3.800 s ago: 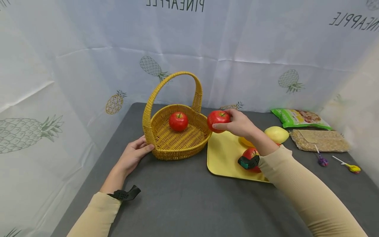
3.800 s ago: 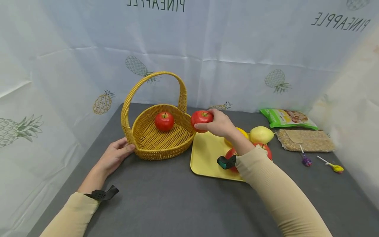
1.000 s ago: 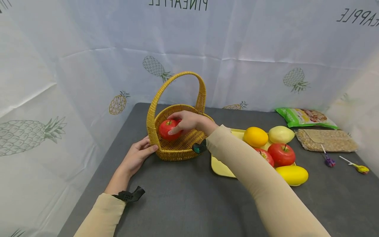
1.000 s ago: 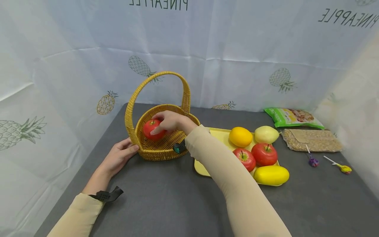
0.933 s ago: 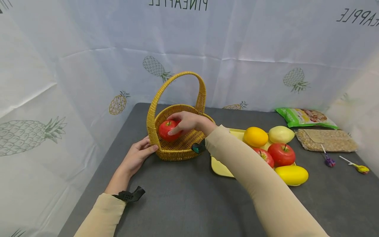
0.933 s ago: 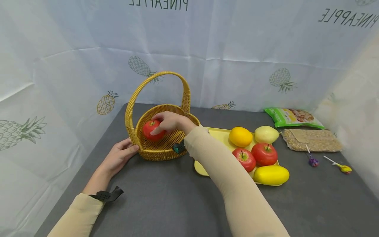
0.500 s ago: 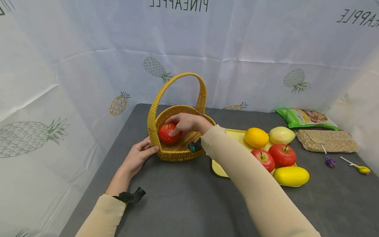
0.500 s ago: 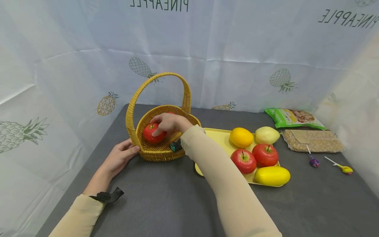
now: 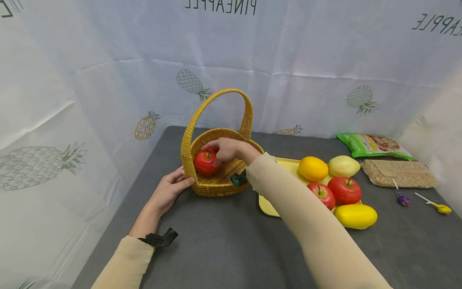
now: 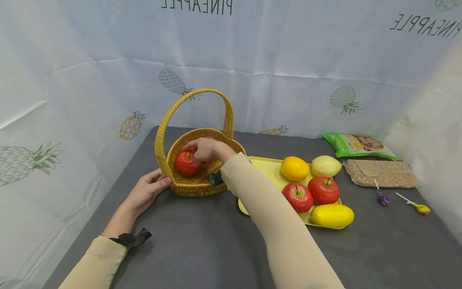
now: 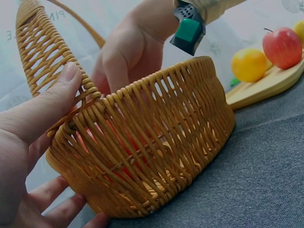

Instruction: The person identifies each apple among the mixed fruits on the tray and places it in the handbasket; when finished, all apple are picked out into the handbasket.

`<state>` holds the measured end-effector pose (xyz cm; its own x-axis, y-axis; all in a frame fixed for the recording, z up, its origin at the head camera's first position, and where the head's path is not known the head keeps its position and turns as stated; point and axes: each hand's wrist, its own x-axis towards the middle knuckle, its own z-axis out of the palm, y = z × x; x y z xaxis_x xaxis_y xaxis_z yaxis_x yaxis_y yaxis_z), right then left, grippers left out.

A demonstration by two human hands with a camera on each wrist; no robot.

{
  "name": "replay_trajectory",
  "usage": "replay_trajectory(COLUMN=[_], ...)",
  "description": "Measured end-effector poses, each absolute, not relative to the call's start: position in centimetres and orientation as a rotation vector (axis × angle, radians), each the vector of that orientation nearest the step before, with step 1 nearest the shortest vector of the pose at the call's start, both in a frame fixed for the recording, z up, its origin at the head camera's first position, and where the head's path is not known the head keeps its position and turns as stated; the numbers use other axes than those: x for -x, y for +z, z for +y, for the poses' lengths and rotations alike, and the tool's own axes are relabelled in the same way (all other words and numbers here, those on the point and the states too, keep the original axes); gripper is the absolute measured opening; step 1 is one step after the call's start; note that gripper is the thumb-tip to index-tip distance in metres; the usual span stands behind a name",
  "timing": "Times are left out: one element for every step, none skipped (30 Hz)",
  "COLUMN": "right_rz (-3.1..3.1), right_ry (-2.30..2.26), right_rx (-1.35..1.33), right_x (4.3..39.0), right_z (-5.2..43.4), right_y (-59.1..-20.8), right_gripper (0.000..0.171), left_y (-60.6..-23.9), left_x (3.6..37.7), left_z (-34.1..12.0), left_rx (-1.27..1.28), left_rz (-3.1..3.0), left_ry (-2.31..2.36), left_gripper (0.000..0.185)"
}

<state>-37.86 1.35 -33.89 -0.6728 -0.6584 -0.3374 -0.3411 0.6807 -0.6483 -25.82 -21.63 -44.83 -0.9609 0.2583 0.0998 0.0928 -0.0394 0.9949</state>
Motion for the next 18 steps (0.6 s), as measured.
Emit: replay_trajectory(right_rz=[2.355,2.378,2.395,2.405,2.409,2.413,2.412,2.407,2.403,2.403,2.403,2.405,2.408,2.409,2.412,2.414,2.413,2.412], right_ry=[-0.721,-0.703,-0.691,-0.687,-0.688,-0.693,-0.702,-0.71,-0.716,-0.723,-0.736,-0.751,-0.765,-0.788,-0.81,-0.834,-0.857,-0.882], right_rx=[0.796,0.819,0.836,0.848,0.854,0.857,0.852,0.848,0.845,0.84,0.833,0.825,0.818,0.81,0.807,0.804,0.806,0.806], right_x=[37.8,37.6,37.5,37.4,37.3,37.1,37.0,36.8,36.6,36.4,36.2,36.1,35.8,35.6,35.4,35.2,35.0,34.8], right_z=[1.4,1.4,1.5,1.6,1.6,1.8,1.9,2.1,2.4,2.7,3.0,3.4,3.8,4.1,4.5,4.9,5.2,5.6], right_y=[-33.9,-33.9,-33.9,-33.8,-33.8,-33.7,-33.7,-33.7,-33.7,-33.7,-33.7,-33.7,-33.6,-33.6,-33.6,-33.5,-33.5,-33.5], right_gripper=[0.073,0.074,0.076,0.076,0.077,0.076,0.076,0.075,0.074,0.073,0.073,0.073,0.072,0.071,0.07,0.069,0.067,0.066], left_y=[-44.8,-44.8,-44.8,-44.8,-44.8,-44.8,-44.7,-44.7,-44.7,-44.6,-44.6,-44.6,-44.6,-44.6,-44.7,-44.7,-44.7,-44.7], left_x=[25.8,25.8,25.7,25.7,25.7,25.7,25.6,25.6,25.5,25.5,25.5,25.5,25.5,25.5,25.5,25.5,25.5,25.6], left_z=[-21.6,-21.6,-21.6,-21.6,-21.6,-21.7,-21.7,-21.7,-21.7,-21.7,-21.7,-21.7,-21.6,-21.6,-21.5,-21.5,-21.6,-21.6], left_rx=[-0.381,-0.378,-0.376,-0.376,-0.375,-0.374,-0.373,-0.37,-0.366,-0.365,-0.366,-0.368,-0.372,-0.375,-0.379,-0.384,-0.387,-0.387], left_rz=[2.098,2.097,2.093,2.088,2.086,2.083,2.077,2.071,2.07,2.073,2.075,2.077,2.08,2.086,2.091,2.097,2.099,2.105], left_ry=[2.149,2.151,2.153,2.156,2.158,2.161,2.165,2.17,2.174,2.176,2.176,2.175,2.172,2.168,2.163,2.159,2.157,2.156], left_gripper=[0.046,0.046,0.046,0.046,0.047,0.047,0.047,0.047,0.047,0.047,0.047,0.047,0.047,0.047,0.048,0.048,0.048,0.048])
